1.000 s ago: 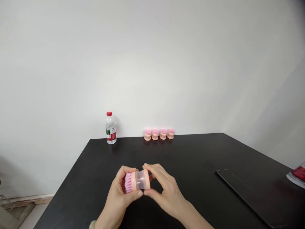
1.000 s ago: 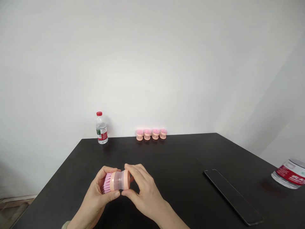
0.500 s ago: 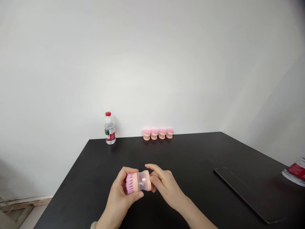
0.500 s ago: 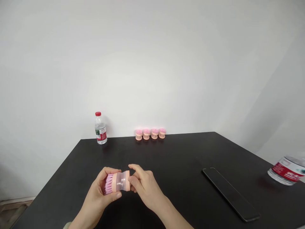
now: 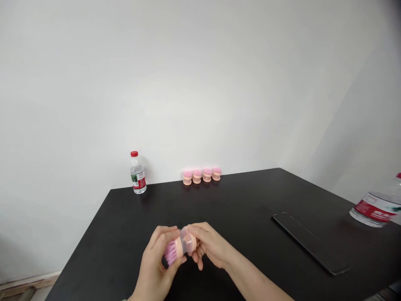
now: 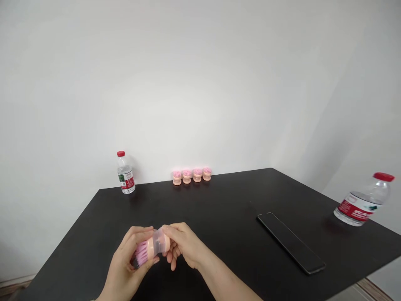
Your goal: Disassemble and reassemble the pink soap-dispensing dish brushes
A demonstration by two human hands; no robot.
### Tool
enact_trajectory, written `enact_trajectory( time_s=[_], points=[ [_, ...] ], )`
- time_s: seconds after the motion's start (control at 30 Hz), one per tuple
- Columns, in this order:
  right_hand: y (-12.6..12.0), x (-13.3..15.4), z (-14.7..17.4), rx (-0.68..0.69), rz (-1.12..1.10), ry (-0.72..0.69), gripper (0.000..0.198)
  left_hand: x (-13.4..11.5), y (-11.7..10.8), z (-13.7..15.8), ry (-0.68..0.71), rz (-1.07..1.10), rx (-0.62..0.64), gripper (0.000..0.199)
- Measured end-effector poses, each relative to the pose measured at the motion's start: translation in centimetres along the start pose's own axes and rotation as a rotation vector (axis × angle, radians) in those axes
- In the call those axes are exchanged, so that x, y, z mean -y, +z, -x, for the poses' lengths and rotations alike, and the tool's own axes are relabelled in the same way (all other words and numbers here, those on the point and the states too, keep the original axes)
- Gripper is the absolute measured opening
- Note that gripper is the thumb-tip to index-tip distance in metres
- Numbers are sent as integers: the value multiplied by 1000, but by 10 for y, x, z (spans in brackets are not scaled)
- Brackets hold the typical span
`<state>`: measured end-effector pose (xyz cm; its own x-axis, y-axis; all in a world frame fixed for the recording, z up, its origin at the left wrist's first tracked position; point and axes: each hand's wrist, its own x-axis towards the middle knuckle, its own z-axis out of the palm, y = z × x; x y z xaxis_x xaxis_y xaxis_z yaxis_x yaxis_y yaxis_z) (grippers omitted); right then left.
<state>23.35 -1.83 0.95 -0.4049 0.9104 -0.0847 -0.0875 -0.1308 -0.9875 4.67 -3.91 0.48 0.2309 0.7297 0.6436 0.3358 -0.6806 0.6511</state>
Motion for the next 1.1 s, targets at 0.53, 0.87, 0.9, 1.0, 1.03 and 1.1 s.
enact_trajectory(
  time_s=[0.53,0.87,0.9,1.0,1.03,1.1],
  points=[
    [-69,-17,27,-229,1162,-269,43,82,18,-134,-230,-503,128,33],
    [-90,-50,10,-175,1335,-509,30,143,80,-205,-319,-727,26,36],
    [-91,-56,7,-185,1362,-552,28,146,83,-207,-328,-744,25,36],
    [-93,-72,0,-243,1407,-676,30,154,90,-213,-365,-781,38,35],
    [-93,-76,-2,-271,1412,-709,32,156,91,-215,-376,-789,48,35],
    [-92,-81,-6,-320,1417,-763,32,159,92,-217,-387,-799,70,34]
  ],
)
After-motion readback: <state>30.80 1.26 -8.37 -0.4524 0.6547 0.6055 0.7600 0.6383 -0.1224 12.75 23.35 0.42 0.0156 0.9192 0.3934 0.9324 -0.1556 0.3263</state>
